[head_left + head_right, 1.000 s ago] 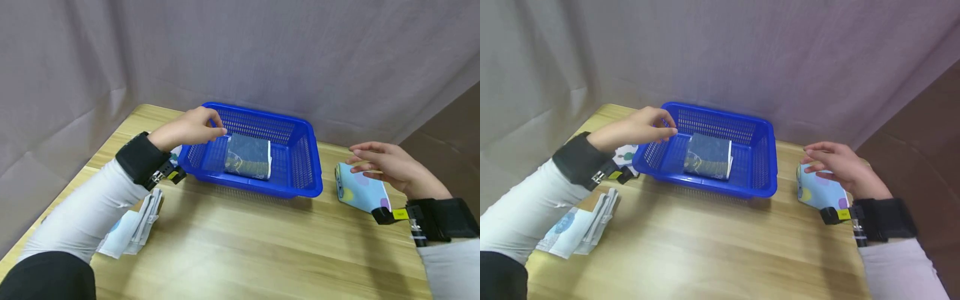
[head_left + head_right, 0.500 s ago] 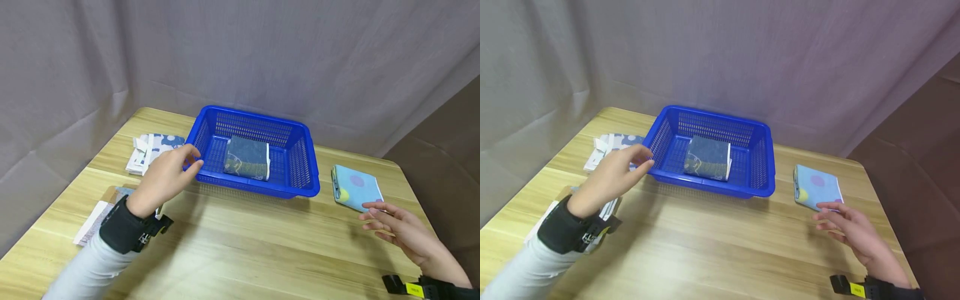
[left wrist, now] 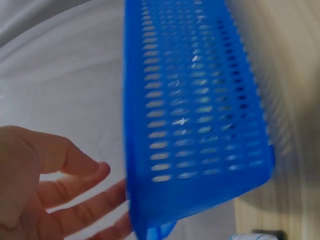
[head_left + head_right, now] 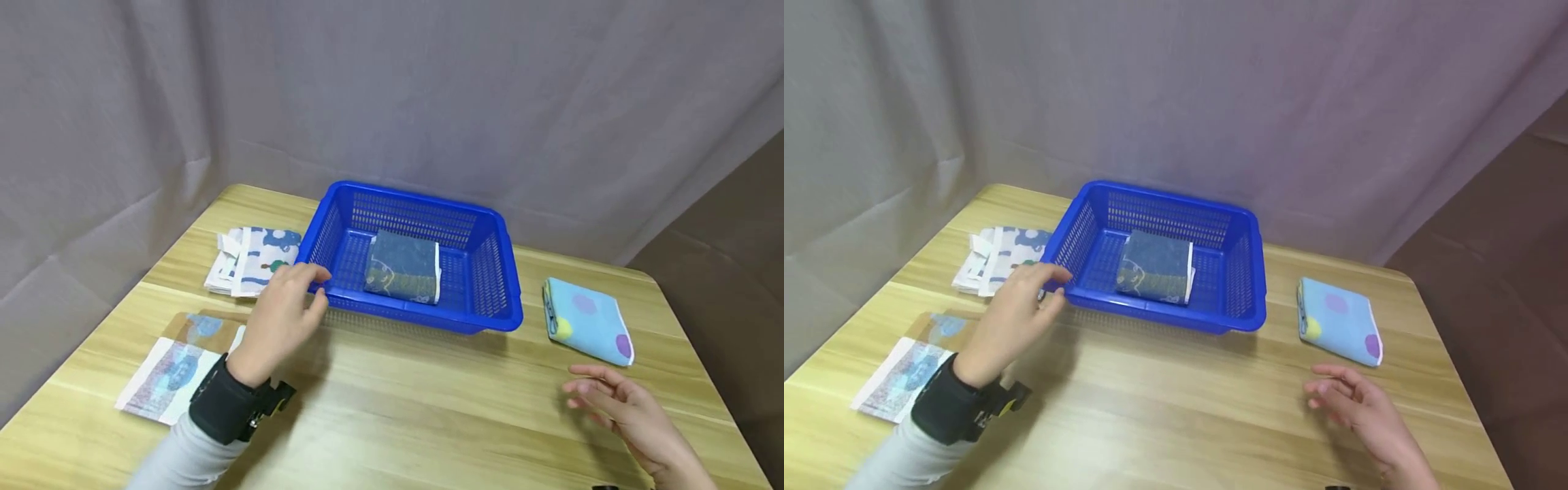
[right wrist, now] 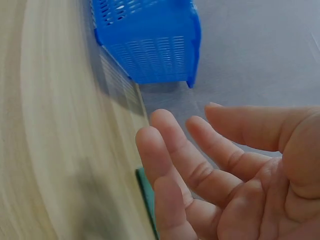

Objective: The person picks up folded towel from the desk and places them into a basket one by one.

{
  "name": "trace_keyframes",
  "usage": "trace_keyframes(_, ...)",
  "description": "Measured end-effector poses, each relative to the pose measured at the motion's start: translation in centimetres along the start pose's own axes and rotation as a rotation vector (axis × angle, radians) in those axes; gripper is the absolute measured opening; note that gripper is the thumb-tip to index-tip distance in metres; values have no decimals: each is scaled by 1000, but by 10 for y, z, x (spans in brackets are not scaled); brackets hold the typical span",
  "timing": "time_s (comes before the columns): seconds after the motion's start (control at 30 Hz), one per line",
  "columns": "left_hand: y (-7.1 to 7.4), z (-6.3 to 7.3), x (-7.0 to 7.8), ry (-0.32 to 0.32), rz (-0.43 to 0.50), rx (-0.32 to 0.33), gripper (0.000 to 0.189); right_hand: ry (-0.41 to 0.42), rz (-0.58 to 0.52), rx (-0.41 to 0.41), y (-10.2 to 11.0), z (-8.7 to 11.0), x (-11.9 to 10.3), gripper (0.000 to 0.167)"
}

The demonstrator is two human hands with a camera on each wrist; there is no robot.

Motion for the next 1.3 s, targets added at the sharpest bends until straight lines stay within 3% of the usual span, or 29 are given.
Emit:
trace_keyframes(0.27, -11, 1, 1, -110, -98, -139, 29, -30, -25, 70, -14, 0, 11, 29)
trace_keyframes(0.5, -10, 3, 0, -132, -176, -153, 29, -67, -3, 132, -18, -4, 14, 23)
trace_keyframes(0.63, -9, 0, 3, -120, -172, -175, 29, -63, 75, 153, -12, -7, 6, 21)
trace_keyframes(1.07, -15, -4, 4, -111, -140, -220, 29, -27, 316, 316, 43, -24, -27, 18)
trace_keyframes(1.3, -10, -1, 1, -109, -127, -233, 29, -142, 387, 377, 94, -45, -28, 43)
Point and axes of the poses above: each hand's wrist, its own z-axis away from the middle knuckle, its own y-axis out of the back of the hand, x = y × z, the point moved 6 cm from there along -z, towards the middle knuckle, and after that the axes turned 11 degrees about x, right-handed, at the moved point
